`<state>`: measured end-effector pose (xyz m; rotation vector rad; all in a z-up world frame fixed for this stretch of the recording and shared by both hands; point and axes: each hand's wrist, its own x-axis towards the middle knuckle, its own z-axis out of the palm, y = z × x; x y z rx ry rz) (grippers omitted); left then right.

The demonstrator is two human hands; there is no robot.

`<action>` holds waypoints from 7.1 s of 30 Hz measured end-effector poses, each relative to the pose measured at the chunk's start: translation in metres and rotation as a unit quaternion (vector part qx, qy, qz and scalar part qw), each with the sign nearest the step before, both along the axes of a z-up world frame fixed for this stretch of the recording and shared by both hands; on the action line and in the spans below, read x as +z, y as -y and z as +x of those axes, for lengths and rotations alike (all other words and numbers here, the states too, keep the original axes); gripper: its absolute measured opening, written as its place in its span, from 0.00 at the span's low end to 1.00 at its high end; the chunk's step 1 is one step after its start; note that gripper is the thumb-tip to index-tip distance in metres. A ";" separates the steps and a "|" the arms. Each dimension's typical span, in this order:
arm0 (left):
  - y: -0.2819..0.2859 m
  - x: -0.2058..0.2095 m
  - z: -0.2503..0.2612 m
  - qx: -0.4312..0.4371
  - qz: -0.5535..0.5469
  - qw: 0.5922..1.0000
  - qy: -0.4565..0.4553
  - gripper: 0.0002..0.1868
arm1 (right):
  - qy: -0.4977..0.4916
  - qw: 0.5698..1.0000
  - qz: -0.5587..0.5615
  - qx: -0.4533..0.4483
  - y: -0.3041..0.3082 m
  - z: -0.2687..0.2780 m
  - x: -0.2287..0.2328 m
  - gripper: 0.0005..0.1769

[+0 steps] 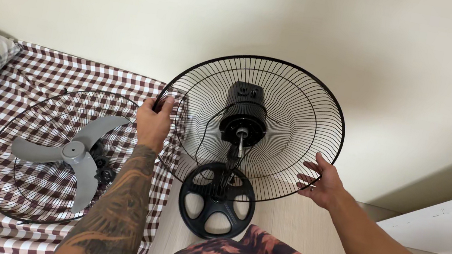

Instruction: The person assembles a standing fan by attaching the front grille, securing the motor housing, and mounting the fan blade onto the stand. The person uses a screwdriver to tighten the motor housing and then installs the blade before placing the front grille over it.

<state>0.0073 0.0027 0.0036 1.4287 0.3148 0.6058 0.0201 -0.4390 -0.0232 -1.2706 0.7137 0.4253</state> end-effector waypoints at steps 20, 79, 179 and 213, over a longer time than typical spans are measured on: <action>-0.005 -0.015 0.001 -0.038 0.002 0.998 0.040 0.14 | 0.041 0.990 0.095 -0.093 -0.017 0.000 -0.023 0.38; 0.179 -0.051 0.051 -0.091 -0.402 0.855 -0.314 0.42 | -0.053 0.992 0.110 0.005 -0.136 0.044 0.002 0.38; -0.169 -0.215 -0.106 0.002 0.591 0.660 -0.464 0.13 | 0.017 0.940 0.269 -0.211 -0.201 0.047 -0.029 0.40; 0.122 -0.062 0.051 -0.353 -0.168 0.833 -0.392 0.29 | -0.006 0.992 0.123 0.018 -0.165 0.070 -0.066 0.43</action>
